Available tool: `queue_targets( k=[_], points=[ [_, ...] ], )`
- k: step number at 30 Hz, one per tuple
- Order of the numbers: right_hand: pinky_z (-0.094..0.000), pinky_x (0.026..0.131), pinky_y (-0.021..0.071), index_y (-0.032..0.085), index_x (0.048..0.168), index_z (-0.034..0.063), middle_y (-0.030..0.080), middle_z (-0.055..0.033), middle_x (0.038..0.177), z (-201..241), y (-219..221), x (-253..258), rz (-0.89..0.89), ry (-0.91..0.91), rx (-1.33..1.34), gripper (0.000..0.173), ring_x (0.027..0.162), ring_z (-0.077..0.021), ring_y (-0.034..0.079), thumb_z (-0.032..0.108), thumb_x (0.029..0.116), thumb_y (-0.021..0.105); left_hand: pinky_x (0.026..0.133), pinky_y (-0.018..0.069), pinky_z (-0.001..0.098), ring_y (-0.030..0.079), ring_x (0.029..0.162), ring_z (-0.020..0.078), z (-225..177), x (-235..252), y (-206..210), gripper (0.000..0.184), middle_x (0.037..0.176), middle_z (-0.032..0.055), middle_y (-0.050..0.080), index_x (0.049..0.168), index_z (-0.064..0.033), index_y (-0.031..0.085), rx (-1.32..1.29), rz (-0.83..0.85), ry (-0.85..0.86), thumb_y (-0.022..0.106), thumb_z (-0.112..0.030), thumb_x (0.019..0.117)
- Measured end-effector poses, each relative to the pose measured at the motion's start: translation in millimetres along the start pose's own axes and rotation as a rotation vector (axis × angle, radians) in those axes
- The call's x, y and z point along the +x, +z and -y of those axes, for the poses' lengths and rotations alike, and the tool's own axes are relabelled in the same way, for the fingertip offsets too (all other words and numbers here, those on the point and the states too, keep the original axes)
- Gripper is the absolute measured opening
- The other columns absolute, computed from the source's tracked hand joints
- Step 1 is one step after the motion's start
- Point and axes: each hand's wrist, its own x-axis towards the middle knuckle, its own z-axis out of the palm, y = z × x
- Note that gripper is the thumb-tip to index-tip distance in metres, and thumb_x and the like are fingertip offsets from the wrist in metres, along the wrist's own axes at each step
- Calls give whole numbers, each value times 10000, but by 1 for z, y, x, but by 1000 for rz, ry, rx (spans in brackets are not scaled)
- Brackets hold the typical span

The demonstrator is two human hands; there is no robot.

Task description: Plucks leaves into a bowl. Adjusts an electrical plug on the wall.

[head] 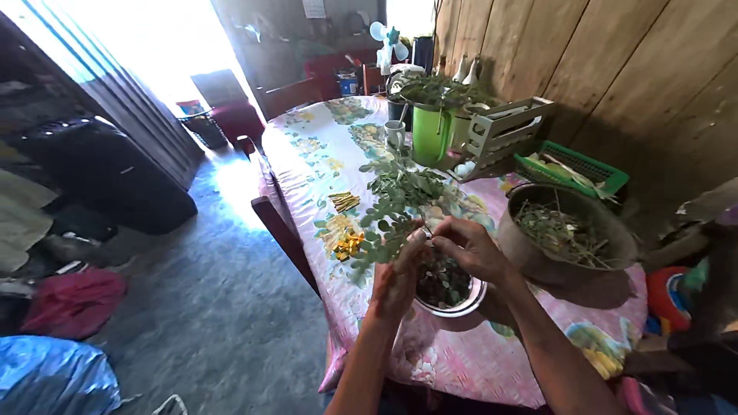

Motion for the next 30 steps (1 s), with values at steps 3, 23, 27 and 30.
queue_targets(
  k=[3, 23, 27, 30],
  points=[
    [-240, 605, 560, 677, 1001, 59, 664, -9, 836, 0, 1, 0, -35, -9, 7, 114, 667, -64, 620, 164, 974, 640, 750, 594, 320, 680, 717, 161, 0, 1, 8, 228, 815, 98, 700, 1138, -15, 684, 236, -30, 145, 694, -135, 944],
    [-241, 435, 483, 603, 1110, 78, 627, -44, 835, 15, 9, 8, -187, 208, 219, 163, 494, -97, 512, 175, 1064, 481, 717, 639, 375, 712, 705, 218, 38, 0, -16, 108, 823, 114, 702, 1052, 12, 652, 495, -155, 334, 580, -62, 1019],
    [-377, 671, 564, 673, 1046, 28, 671, -84, 877, -8, -11, 49, -11, 258, -194, 170, 718, -169, 649, 162, 1004, 577, 711, 634, 372, 707, 705, 212, 32, 0, -31, 109, 823, 124, 699, 1063, 34, 654, 420, -166, 259, 596, -31, 998],
    [-496, 767, 530, 683, 992, 0, 666, -135, 862, -34, -12, 85, 78, 325, -347, 155, 804, -258, 652, 134, 974, 609, 710, 630, 366, 696, 705, 201, 21, -1, -35, 106, 835, 122, 694, 1062, 30, 661, 414, -151, 253, 614, -27, 986]
  ],
)
